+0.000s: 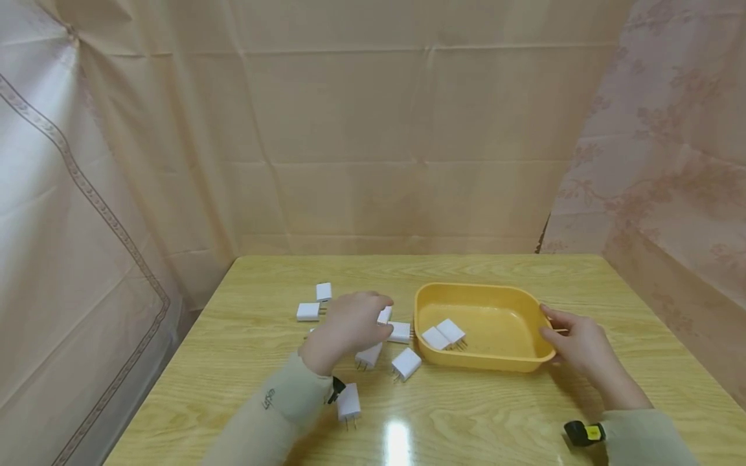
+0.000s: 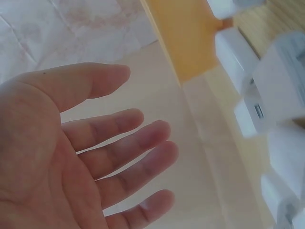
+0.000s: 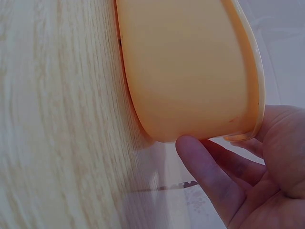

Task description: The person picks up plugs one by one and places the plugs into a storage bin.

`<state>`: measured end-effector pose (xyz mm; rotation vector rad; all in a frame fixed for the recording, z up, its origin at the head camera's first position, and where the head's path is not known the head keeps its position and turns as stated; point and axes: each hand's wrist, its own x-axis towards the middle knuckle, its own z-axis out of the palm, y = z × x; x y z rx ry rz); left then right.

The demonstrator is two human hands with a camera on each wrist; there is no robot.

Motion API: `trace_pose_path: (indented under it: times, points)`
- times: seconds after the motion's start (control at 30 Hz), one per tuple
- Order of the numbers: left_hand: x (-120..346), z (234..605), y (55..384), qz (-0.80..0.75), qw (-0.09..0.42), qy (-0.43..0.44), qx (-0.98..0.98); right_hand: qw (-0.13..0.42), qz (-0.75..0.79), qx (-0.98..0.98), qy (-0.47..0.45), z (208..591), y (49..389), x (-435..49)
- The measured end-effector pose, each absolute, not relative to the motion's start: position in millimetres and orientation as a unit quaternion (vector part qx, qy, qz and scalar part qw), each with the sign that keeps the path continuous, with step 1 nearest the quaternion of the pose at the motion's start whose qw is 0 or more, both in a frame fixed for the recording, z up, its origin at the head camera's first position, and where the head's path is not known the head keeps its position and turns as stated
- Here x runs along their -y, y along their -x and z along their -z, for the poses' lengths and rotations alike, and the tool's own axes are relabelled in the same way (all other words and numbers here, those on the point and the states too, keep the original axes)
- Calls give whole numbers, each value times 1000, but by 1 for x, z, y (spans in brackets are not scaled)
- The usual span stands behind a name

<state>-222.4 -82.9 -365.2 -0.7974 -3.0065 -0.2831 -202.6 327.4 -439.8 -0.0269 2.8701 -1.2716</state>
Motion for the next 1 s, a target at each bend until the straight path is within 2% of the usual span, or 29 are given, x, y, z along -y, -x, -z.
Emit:
trace_pose_path:
  times: [0.2,1.0]
  points:
    - [100,368,223,121,26,259,958,10,401,-916,1,439,202,-328]
    - [161,372,226,168,16,166,971,1,408,-913,9,440,202,-327]
